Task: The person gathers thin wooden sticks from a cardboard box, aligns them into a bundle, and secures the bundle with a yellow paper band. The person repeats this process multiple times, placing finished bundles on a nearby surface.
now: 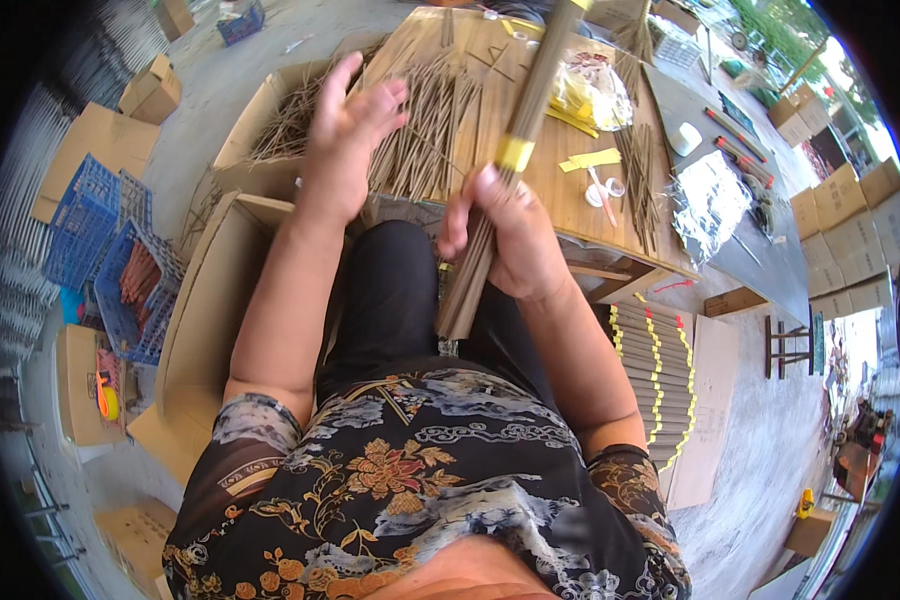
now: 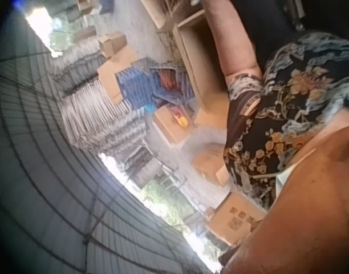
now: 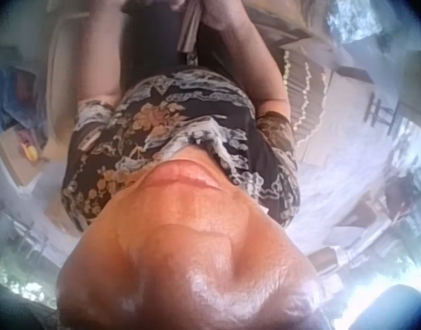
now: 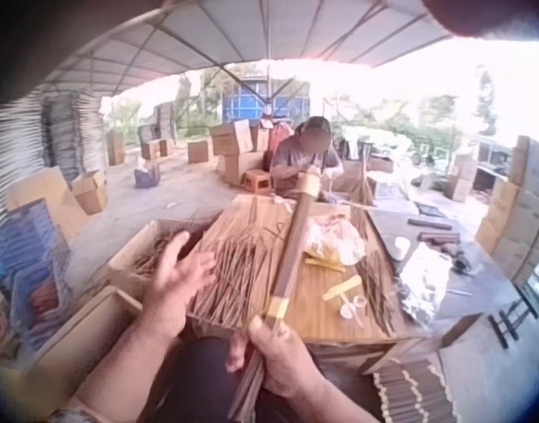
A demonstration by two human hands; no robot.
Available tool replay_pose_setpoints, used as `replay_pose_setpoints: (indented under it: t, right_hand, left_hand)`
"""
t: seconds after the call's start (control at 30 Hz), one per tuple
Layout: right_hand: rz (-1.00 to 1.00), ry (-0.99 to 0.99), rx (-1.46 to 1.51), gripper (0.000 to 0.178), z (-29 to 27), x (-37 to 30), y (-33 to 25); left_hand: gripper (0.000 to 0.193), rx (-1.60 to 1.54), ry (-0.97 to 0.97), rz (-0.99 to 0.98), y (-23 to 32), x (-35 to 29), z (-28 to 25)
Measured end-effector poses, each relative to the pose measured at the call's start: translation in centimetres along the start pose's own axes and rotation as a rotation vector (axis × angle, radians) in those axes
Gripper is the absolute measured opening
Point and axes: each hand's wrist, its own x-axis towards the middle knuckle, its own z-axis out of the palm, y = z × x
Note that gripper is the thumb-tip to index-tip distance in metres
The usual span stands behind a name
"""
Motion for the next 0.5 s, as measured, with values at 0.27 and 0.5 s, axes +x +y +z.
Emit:
replay_pose_setpoints:
  t: [0.27,0.5]
  right_hand:
    - [0.159,0.250,0.426,0.038,0.5,1.7,0.4]
    - [0.561,0.045,0.422,0.050,3.5,0.1,1.0]
  left_hand:
    - [0.086,0.395,-0.348,0.509,-1.6,-6.6,0.5]
    - [0.015,-0.203,-0.082,0.508,2.0,-4.2,1.0]
